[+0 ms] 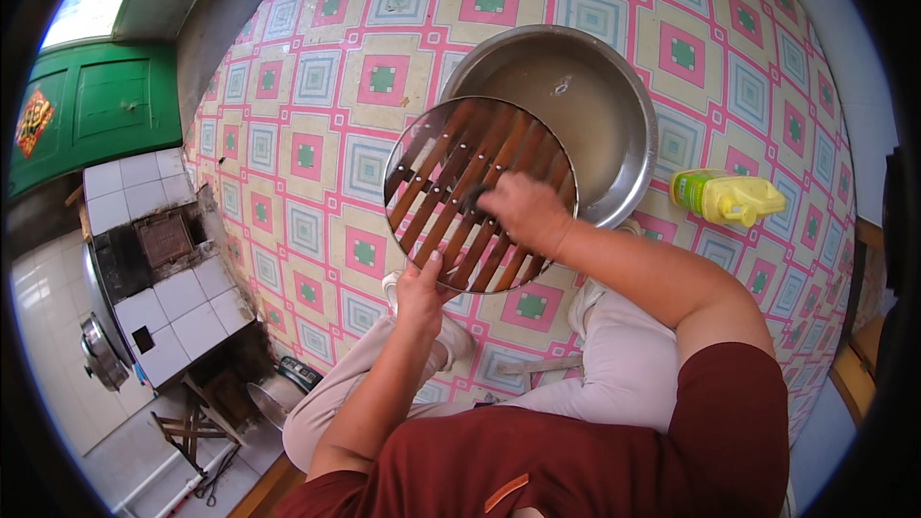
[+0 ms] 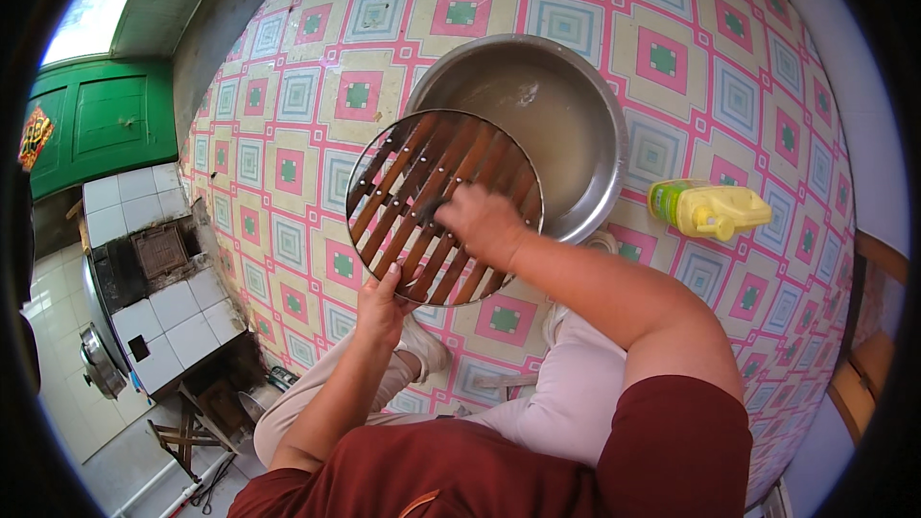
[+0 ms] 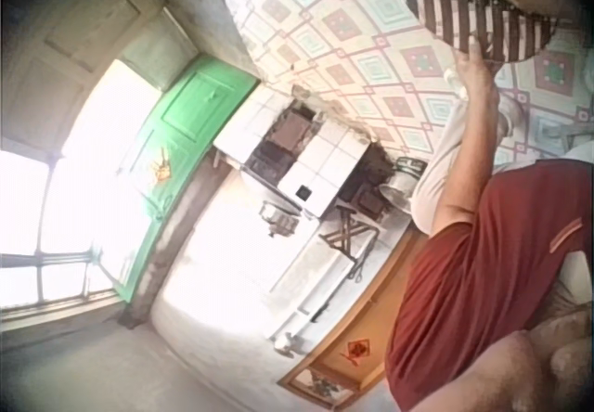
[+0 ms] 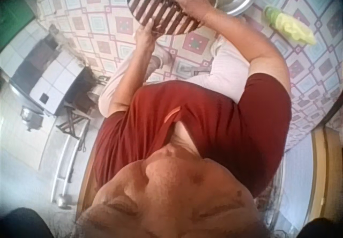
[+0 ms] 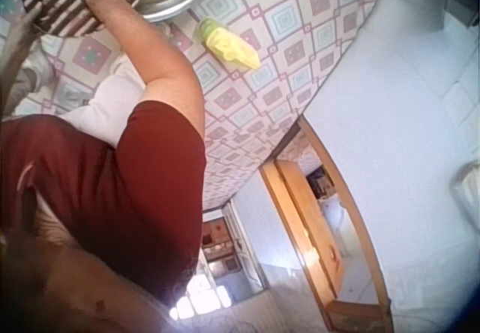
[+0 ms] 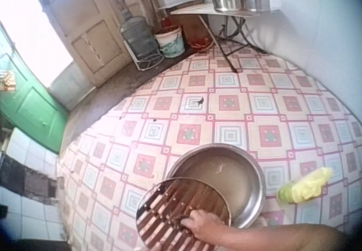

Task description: The person is scrubbing a circular wooden slotted tray with a steel wool scrubber inside a metal basin containing water.

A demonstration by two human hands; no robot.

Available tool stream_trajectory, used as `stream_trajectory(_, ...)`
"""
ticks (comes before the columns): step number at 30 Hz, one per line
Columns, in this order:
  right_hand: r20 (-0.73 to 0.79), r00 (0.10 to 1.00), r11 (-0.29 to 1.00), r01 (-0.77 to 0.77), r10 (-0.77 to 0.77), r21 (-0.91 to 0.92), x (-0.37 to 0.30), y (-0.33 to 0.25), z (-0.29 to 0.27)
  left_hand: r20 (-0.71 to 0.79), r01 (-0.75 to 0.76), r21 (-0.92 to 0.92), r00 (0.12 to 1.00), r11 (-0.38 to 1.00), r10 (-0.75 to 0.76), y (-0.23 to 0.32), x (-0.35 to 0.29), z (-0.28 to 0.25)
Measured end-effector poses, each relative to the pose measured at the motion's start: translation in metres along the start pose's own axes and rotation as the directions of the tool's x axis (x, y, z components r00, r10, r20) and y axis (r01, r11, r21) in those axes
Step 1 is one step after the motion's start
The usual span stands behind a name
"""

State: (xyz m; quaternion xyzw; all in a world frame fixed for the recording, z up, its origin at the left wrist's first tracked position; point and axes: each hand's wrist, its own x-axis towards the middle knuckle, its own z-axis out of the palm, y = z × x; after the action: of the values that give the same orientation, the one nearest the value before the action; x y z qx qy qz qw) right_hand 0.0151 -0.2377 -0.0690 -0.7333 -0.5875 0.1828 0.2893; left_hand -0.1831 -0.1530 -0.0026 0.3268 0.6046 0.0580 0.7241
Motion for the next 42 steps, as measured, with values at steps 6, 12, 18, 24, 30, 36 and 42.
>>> stream_trajectory(6,0.045,0.957,0.954,-0.281,0.287,-0.109,0.022,0.039,-0.011,0.011,-0.035,0.005,0.999,0.999,0.035,0.0,0.001,0.004)
stream_trajectory(12,0.044,0.999,1.0,-0.011,0.01,0.023,-0.005,-0.008,0.005,-0.006,-0.012,0.025,1.0,1.0,0.012,0.0,0.0,0.004)
stream_trajectory(18,-0.004,0.87,0.87,-0.493,0.493,0.008,0.023,0.076,-0.028,0.027,-0.007,0.044,1.0,0.999,0.006,-0.001,0.001,0.007)
stream_trajectory(24,0.147,0.562,0.039,-0.305,0.814,0.952,0.03,0.124,-0.076,0.074,0.064,0.01,0.995,0.998,-0.065,-0.011,0.009,-0.012)
stream_trajectory(30,-0.27,0.666,0.566,-0.276,0.695,0.777,0.034,0.115,-0.126,0.043,0.102,-0.004,0.994,0.995,-0.101,-0.019,0.021,-0.013)
stream_trajectory(36,-0.187,0.646,0.228,0.02,0.74,0.973,0.033,0.078,-0.169,0.033,0.136,0.023,0.99,0.99,-0.137,-0.027,0.054,0.014)
stream_trajectory(42,-0.152,0.549,0.087,0.144,0.822,0.986,0.003,0.08,-0.165,0.014,0.082,0.111,0.996,0.99,-0.084,-0.032,0.064,0.035)
